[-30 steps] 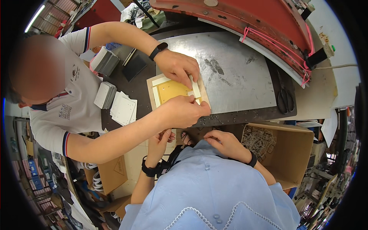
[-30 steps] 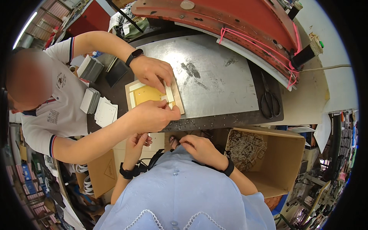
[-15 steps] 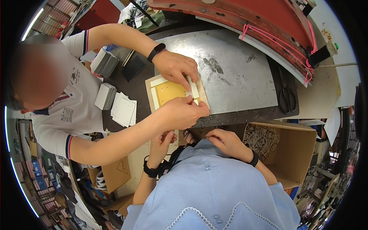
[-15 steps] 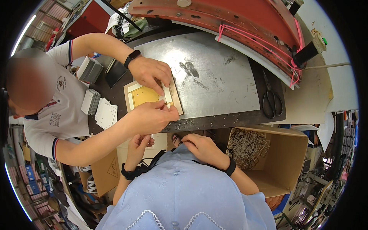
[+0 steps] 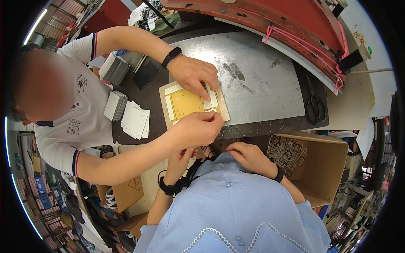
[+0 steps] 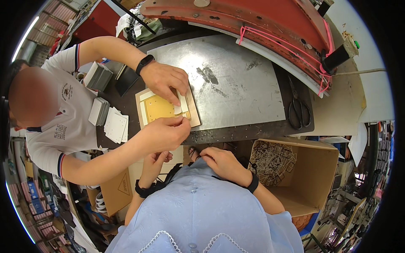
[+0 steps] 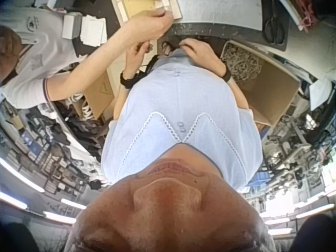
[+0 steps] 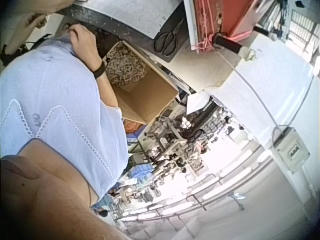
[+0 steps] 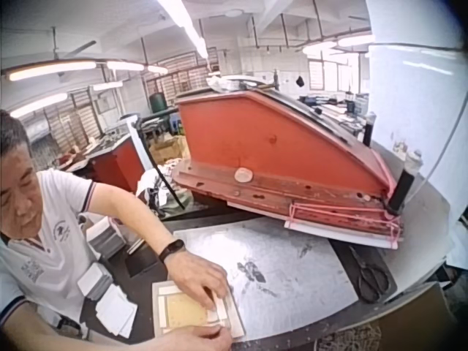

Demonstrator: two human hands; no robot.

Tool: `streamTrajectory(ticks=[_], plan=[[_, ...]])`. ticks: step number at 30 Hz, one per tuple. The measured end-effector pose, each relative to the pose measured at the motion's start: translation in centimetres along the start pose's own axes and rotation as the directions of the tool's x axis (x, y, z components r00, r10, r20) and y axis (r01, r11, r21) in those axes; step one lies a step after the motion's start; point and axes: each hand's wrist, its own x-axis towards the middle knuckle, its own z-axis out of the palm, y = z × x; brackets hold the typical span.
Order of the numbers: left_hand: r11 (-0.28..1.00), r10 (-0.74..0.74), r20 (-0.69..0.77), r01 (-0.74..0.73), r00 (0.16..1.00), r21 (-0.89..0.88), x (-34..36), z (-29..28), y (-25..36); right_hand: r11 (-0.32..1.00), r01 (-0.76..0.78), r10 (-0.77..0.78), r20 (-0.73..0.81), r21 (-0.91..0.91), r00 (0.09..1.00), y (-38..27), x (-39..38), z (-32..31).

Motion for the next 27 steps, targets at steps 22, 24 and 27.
streamTrajectory(ticks=[22,24,27], plan=[[1.0,-0.005,0.055,0.006,0.998,-0.016,-0.68,0.36,-0.19,1.0,0.006,-0.005,0.02,-0.022,1.0,-0.26,-0.38,0.85],[1.0,0.003,0.065,-0.001,0.998,-0.026,-0.72,0.37,-0.3,1.0,0.011,-0.01,0.018,-0.023,1.0,-0.21,-0.44,0.95],[1.0,0.006,0.068,-0.005,0.998,-0.014,-0.76,0.47,-0.25,0.999,0.015,-0.015,0.02,-0.03,1.0,-0.16,-0.47,1.05]])
